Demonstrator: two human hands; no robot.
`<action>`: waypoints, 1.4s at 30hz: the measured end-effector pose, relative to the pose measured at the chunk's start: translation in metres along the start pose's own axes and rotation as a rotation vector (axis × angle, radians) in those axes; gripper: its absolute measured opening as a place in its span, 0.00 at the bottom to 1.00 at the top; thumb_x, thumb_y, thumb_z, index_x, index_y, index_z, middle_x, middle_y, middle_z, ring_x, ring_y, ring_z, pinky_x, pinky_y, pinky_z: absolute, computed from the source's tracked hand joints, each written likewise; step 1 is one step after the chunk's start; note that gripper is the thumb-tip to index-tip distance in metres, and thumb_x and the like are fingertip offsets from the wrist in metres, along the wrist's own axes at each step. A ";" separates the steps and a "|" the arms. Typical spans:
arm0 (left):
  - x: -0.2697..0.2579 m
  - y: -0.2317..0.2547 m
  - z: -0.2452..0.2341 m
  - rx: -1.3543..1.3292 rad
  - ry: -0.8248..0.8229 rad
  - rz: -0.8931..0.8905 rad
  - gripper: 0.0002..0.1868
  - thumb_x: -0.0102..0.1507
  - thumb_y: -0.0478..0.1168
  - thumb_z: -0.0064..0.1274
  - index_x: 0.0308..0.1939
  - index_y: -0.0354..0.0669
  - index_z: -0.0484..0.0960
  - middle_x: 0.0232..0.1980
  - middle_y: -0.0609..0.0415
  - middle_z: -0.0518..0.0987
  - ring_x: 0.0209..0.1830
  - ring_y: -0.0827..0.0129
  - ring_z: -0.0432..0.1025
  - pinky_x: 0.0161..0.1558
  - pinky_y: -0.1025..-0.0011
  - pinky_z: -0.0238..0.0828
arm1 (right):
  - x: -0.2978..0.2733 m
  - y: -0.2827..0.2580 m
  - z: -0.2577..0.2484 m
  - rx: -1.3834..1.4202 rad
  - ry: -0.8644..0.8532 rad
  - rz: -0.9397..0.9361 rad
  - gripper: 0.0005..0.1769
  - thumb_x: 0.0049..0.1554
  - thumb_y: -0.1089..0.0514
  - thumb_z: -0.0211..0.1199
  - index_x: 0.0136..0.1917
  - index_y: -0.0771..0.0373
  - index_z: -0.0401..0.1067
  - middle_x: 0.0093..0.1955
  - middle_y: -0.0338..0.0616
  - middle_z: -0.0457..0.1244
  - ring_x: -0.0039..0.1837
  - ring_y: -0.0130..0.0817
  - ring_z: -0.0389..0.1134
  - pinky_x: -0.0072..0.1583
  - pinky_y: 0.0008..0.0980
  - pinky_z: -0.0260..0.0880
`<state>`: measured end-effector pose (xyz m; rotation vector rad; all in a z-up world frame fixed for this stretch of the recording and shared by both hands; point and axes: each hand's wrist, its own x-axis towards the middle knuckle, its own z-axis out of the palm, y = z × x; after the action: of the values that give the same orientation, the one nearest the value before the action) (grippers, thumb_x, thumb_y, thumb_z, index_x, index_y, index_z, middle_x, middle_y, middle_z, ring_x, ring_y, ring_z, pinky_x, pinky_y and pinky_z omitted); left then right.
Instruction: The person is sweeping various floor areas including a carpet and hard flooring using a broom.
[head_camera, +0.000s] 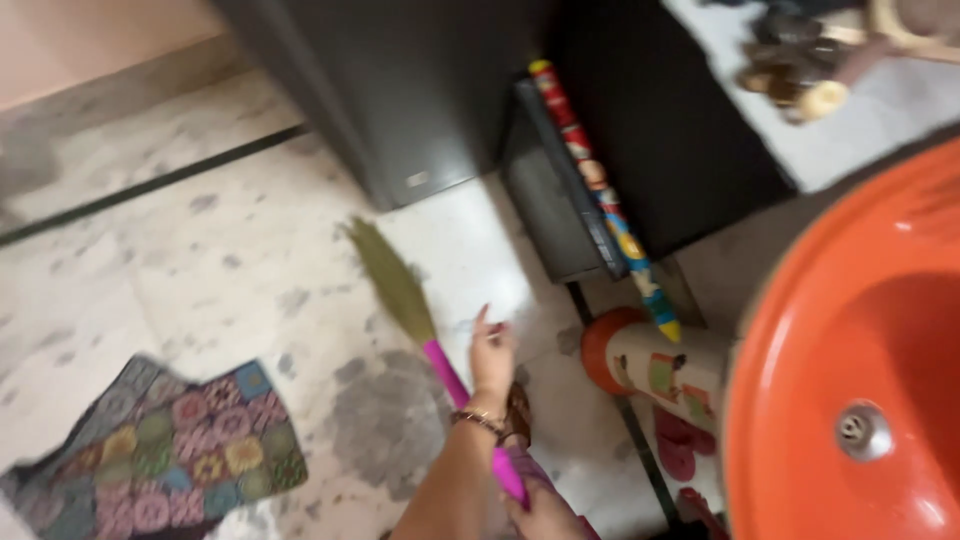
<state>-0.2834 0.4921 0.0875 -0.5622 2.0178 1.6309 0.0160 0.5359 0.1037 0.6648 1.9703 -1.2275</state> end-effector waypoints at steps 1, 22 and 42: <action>-0.015 0.000 -0.040 -0.009 0.159 -0.129 0.31 0.65 0.38 0.52 0.73 0.51 0.67 0.46 0.55 0.81 0.37 0.69 0.75 0.41 0.68 0.76 | 0.028 -0.040 -0.023 -0.021 -0.022 -0.006 0.25 0.58 0.44 0.63 0.63 0.59 0.72 0.50 0.53 0.70 0.54 0.45 0.73 0.59 0.38 0.71; -0.355 -0.390 -0.517 0.045 0.962 -0.601 0.35 0.64 0.44 0.53 0.74 0.36 0.64 0.52 0.42 0.84 0.59 0.52 0.73 0.62 0.58 0.69 | -0.017 -0.174 0.182 -0.070 -0.295 -0.073 0.20 0.58 0.48 0.66 0.44 0.70 0.69 0.24 0.44 0.58 0.21 0.34 0.57 0.25 0.36 0.58; -0.215 -0.448 -0.540 -0.655 1.049 -0.739 0.41 0.58 0.50 0.63 0.71 0.34 0.69 0.56 0.41 0.80 0.52 0.53 0.75 0.53 0.59 0.73 | 0.122 -0.423 0.396 -0.538 -0.409 -0.215 0.22 0.57 0.48 0.65 0.56 0.68 0.69 0.27 0.41 0.59 0.25 0.31 0.58 0.28 0.34 0.59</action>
<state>0.0929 -0.1246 -0.0396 -2.4483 1.3531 1.5695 -0.2504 0.0074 0.1197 -0.0667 1.9226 -0.8055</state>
